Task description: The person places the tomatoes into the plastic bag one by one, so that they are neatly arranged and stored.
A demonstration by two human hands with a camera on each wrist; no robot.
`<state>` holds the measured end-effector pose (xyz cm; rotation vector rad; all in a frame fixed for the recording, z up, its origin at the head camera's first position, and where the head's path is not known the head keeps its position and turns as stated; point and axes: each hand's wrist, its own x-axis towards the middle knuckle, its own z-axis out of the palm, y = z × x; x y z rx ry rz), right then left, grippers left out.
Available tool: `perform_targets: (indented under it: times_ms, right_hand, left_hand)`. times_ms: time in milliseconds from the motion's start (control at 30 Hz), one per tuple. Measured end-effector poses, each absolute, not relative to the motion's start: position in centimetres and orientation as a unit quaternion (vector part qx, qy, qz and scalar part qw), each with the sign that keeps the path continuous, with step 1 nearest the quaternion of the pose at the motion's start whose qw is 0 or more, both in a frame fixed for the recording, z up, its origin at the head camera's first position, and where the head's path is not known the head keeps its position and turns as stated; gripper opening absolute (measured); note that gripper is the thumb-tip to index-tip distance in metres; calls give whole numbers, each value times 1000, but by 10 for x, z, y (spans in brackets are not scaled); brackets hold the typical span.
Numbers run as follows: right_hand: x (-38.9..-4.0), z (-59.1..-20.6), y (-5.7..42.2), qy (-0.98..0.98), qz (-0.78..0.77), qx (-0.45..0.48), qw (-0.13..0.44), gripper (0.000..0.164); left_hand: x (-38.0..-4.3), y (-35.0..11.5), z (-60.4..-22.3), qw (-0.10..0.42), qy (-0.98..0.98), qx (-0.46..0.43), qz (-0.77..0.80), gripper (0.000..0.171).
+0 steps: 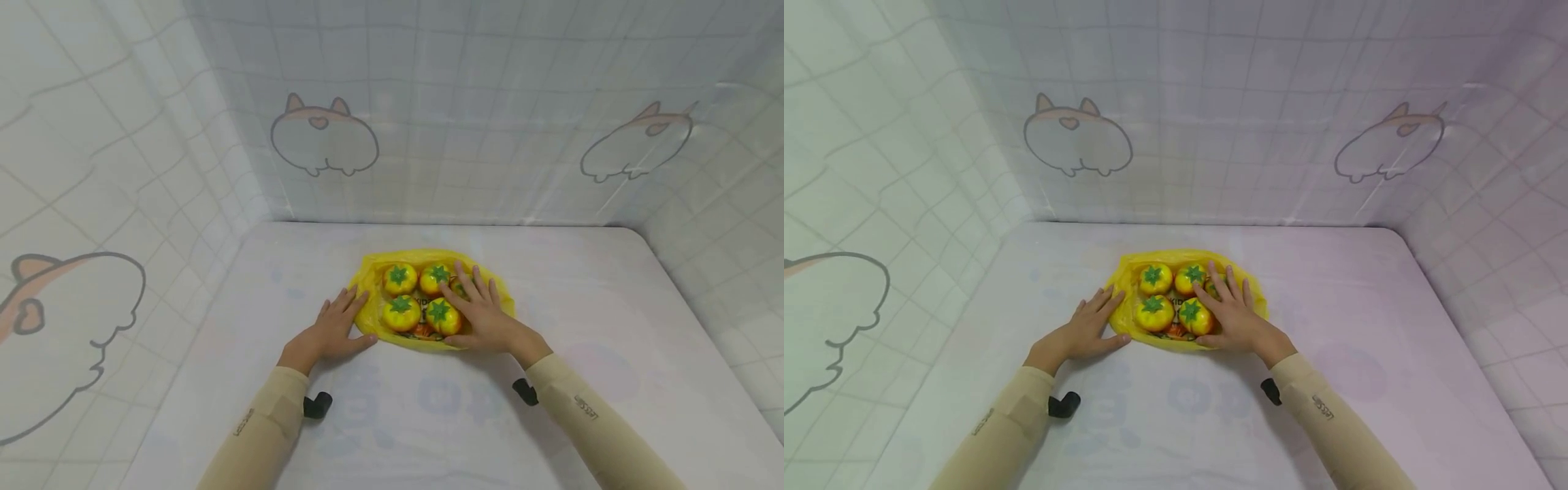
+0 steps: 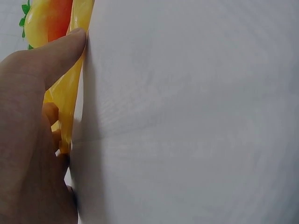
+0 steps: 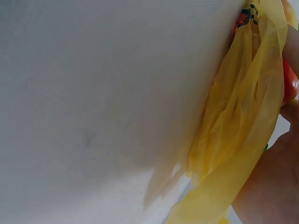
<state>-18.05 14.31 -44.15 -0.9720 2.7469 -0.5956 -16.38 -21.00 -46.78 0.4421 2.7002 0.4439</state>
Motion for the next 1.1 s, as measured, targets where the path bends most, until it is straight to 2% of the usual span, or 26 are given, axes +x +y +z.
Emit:
perform_targets:
  times_ms: [1100]
  right_hand:
    - [-175, -440, 162, 924, -220, -299, 90, 112]
  left_hand:
    - [-166, -209, -467, 190, 957, 157, 153, 100]
